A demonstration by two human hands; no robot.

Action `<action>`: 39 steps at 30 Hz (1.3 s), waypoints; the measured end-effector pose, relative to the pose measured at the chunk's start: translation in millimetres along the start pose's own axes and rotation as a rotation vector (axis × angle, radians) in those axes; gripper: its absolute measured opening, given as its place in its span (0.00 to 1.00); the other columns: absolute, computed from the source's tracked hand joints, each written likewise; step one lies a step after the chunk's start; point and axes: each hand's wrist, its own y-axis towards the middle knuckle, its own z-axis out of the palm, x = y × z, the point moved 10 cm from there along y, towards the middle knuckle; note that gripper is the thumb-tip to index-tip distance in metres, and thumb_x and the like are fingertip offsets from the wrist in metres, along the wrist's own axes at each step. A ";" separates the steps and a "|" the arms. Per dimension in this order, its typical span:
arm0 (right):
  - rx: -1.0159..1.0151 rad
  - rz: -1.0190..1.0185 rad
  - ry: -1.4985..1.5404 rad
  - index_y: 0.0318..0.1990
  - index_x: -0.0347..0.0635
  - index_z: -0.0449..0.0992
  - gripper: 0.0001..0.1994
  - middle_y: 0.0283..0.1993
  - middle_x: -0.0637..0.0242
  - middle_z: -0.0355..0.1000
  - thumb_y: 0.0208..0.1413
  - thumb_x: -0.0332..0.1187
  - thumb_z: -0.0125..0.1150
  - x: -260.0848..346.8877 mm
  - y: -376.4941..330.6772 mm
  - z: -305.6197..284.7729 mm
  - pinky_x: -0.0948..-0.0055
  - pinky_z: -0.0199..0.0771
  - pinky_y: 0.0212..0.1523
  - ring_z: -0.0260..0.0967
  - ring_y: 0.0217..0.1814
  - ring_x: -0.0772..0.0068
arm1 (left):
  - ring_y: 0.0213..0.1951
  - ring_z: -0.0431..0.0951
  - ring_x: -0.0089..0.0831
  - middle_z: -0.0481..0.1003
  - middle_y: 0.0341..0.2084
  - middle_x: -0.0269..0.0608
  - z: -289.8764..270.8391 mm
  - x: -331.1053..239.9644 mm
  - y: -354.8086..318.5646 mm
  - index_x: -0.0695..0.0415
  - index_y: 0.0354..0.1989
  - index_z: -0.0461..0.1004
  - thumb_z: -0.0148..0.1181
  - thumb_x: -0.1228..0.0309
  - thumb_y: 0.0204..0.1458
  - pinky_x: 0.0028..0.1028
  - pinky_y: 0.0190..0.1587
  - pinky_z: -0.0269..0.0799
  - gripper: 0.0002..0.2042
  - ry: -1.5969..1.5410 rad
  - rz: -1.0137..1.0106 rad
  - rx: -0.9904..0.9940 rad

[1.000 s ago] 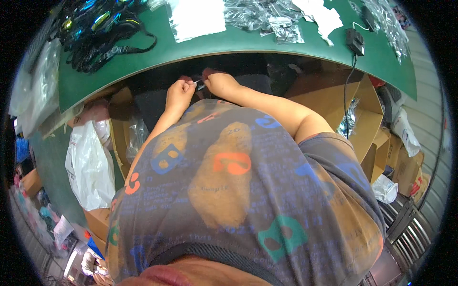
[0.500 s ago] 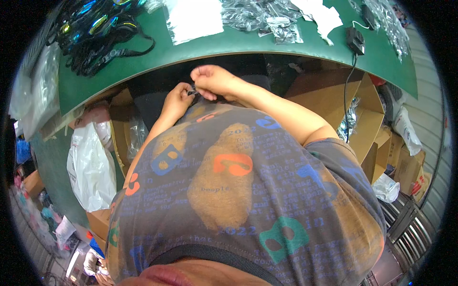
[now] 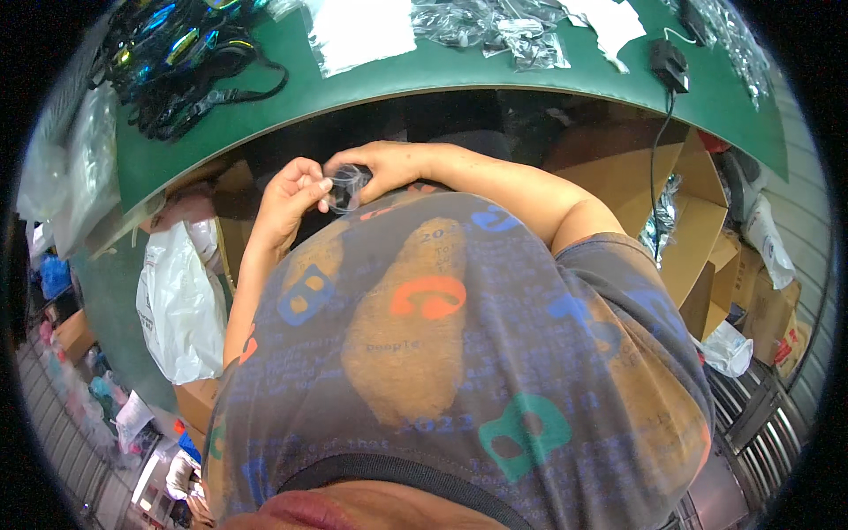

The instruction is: Packaging swimming goggles into individual plastic bags and sealing them at a factory workbench.

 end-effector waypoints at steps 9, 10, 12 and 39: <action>-0.198 0.011 0.123 0.58 0.44 0.72 0.26 0.50 0.67 0.75 0.51 0.30 0.71 -8.0 -22.1 -18.3 0.71 0.73 0.54 0.72 0.52 0.77 | 0.34 0.76 0.35 0.73 0.32 0.39 42.2 -113.0 -57.3 0.55 0.33 0.76 0.77 0.73 0.41 0.30 0.35 0.71 0.14 0.883 0.903 -0.257; -0.217 0.017 0.131 0.58 0.44 0.72 0.25 0.50 0.67 0.75 0.51 0.30 0.71 -10.4 -24.5 -19.4 0.71 0.73 0.54 0.71 0.52 0.77 | 0.36 0.75 0.37 0.73 0.35 0.37 52.4 -106.9 -60.0 0.53 0.34 0.77 0.79 0.68 0.39 0.34 0.39 0.73 0.16 1.014 0.958 -0.208; -0.244 0.024 0.169 0.59 0.44 0.72 0.26 0.51 0.67 0.75 0.52 0.31 0.71 -14.5 -27.9 -22.6 0.71 0.73 0.54 0.71 0.53 0.77 | 0.39 0.75 0.37 0.73 0.37 0.35 77.7 -100.8 -59.9 0.52 0.36 0.79 0.79 0.65 0.38 0.39 0.44 0.72 0.17 1.227 1.117 -0.121; -0.282 -0.005 -0.143 0.56 0.41 0.75 0.30 0.51 0.55 0.78 0.50 0.48 0.75 -1.6 -55.4 -25.8 0.61 0.75 0.55 0.76 0.56 0.58 | 0.36 0.81 0.47 0.78 0.31 0.42 72.6 -59.6 -7.9 0.55 0.40 0.73 0.62 0.68 0.60 0.41 0.34 0.76 0.06 1.066 0.531 -0.031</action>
